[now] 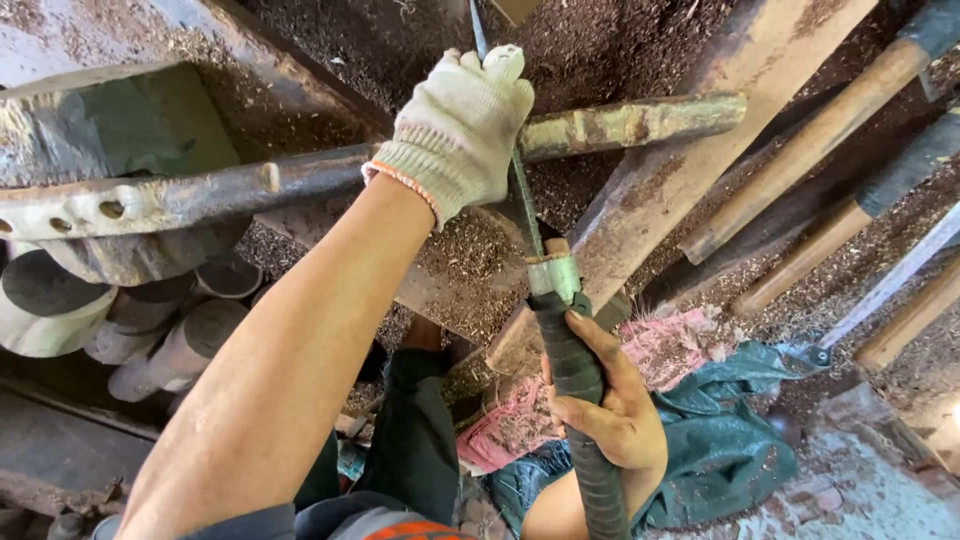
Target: Shaping a wooden handle on a lathe with a chisel and drilling holes in a wooden base.
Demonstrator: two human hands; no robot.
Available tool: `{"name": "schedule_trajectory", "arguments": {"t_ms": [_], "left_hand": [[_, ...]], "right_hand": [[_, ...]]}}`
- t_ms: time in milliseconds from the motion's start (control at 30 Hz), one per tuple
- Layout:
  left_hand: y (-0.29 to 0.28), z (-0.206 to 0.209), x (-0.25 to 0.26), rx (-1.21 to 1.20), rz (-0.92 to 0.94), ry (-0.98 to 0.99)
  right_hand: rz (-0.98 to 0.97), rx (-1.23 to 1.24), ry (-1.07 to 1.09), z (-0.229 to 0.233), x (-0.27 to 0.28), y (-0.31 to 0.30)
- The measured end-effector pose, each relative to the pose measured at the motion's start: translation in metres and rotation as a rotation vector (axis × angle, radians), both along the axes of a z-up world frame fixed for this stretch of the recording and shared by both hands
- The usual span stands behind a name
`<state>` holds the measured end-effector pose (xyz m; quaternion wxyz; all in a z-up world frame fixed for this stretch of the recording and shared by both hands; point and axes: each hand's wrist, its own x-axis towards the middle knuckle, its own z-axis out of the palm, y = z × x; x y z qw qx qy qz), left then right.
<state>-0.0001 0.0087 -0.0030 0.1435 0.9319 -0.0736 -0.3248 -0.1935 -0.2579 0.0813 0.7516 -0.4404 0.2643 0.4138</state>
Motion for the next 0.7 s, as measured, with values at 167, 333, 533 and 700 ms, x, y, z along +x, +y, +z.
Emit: {"name": "schedule_trajectory", "arguments": {"t_ms": [167,333,533,700], "left_hand": [[0.0,-0.014,-0.005,-0.008,0.083,-0.024],[0.002,-0.007,-0.002,-0.021,0.035,-0.039],[0.001,-0.021,-0.007,-0.03,0.087,-0.025],[-0.003,-0.012,-0.001,-0.03,0.309,0.038]], "right_hand": [[0.001,0.025,-0.045,-0.007,-0.006,-0.004],[0.017,-0.016,-0.005,-0.008,-0.007,-0.006],[-0.014,-0.001,0.063,-0.011,-0.009,-0.009],[0.014,0.025,0.039,-0.016,-0.008,-0.011]]}}
